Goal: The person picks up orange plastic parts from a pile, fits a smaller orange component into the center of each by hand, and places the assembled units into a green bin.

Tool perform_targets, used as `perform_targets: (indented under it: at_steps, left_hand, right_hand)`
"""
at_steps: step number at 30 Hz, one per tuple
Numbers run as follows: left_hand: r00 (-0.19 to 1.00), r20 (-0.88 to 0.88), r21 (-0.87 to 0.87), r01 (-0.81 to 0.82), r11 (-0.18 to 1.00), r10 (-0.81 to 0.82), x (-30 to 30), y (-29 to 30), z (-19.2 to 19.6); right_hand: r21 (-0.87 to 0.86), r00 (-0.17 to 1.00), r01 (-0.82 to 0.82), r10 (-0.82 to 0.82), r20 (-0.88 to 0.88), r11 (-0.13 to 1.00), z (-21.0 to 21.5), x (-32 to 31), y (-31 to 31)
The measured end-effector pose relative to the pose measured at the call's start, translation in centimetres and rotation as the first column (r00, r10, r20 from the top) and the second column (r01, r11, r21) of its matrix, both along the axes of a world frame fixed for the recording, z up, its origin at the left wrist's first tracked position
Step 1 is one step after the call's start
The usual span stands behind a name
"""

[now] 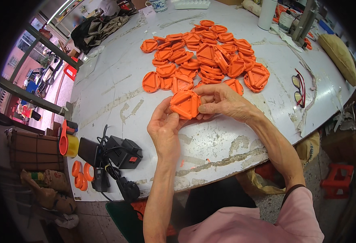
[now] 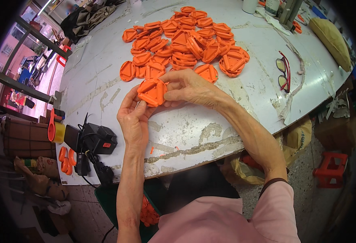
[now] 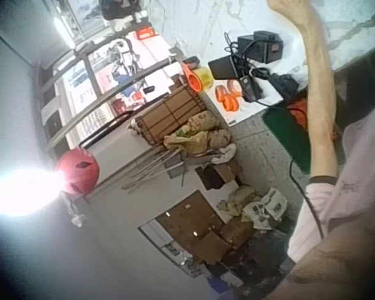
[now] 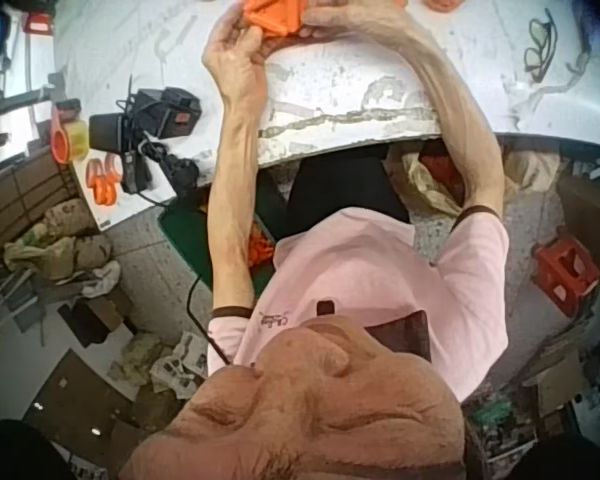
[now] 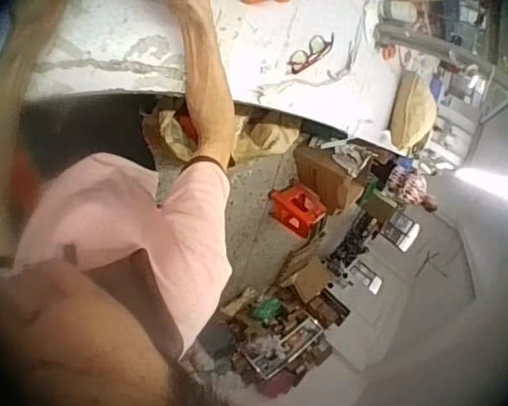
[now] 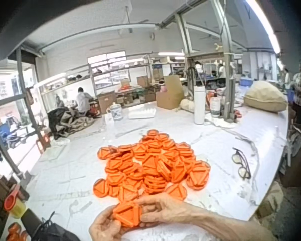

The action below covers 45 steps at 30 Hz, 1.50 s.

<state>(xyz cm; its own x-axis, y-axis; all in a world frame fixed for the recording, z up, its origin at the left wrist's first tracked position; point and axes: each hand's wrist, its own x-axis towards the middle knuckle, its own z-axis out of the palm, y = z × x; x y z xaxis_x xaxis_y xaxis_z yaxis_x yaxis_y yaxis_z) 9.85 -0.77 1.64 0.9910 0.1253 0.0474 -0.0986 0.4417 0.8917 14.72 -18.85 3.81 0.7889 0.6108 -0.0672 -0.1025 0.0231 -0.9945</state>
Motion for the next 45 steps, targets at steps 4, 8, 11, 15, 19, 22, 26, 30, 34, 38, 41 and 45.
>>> perform_targets:
  at_steps: [4, 8, 11, 15, 19, 22, 26, 30, 34, 38, 41, 45]
  left_hand:
    - [1.000, -0.019, 0.000, -0.002, 1.000, 0.002, -0.02, -0.18, 0.25]
    - [1.000, -0.017, 0.019, -0.007, 1.000, 0.008, -0.01, -0.03, 0.07]
    - [1.000, -0.019, 0.010, -0.002, 1.000, 0.002, 0.01, 0.00, 0.13]
    - [1.000, -0.003, -0.004, 0.016, 1.000, -0.016, 0.08, -0.07, 0.15]
    - [0.999, 0.021, 0.016, 0.030, 0.999, -0.030, 0.01, 0.03, 0.00]
    - [0.999, 0.043, 0.054, 0.000, 0.999, -0.003, 0.09, 0.28, -0.56]
    - [0.999, 0.026, 0.070, -0.038, 0.997, 0.036, 0.00, -0.17, -0.32]
    - [0.999, 0.013, 0.072, -0.051, 0.996, 0.051, 0.00, -0.17, -0.48]
    - [0.999, 0.005, 0.077, -0.053, 0.996, 0.053, 0.07, -0.16, -0.52]
    - [0.999, 0.000, 0.071, -0.049, 0.996, 0.049, 0.13, -0.01, -0.57]
    - [0.998, 0.010, 0.091, -0.056, 0.994, 0.055, 0.09, 0.01, -0.66]
    - [0.999, 0.041, 0.123, -0.024, 0.992, 0.019, 0.06, 0.01, -0.69]
  right_hand:
    - [-0.018, 1.000, 0.013, -0.013, 0.006, 1.000, 0.13, -0.01, -0.10]
    - [0.014, 1.000, 0.023, -0.023, 0.002, 1.000, 0.01, 0.02, 0.07]
    - [0.009, 1.000, 0.024, -0.024, 0.000, 1.000, 0.09, -0.05, 0.20]
    - [-0.030, 0.999, 0.036, -0.036, 0.025, 0.999, 0.07, -0.07, 0.16]
    - [-0.026, 0.999, 0.032, -0.031, 0.033, 0.999, -0.13, -0.10, 0.33]
    - [-0.031, 0.996, 0.075, -0.073, 0.054, 0.997, -0.03, -0.37, 0.67]
    - [-0.045, 0.996, 0.074, -0.072, 0.055, 0.996, 0.32, -0.58, 0.45]
    - [-0.049, 0.994, 0.075, -0.071, 0.078, 0.996, 0.47, -0.63, 0.42]
    - [-0.033, 0.991, 0.098, -0.095, 0.092, 0.995, 0.60, -0.70, 0.42]
    - [-0.060, 0.986, 0.100, -0.091, 0.138, 0.993, 0.62, -0.67, 0.50]
    - [-0.072, 0.986, 0.105, -0.095, 0.140, 0.992, 0.00, -0.35, 0.48]
    - [-0.092, 0.990, 0.123, -0.116, 0.078, 0.988, 0.26, -0.48, 0.48]
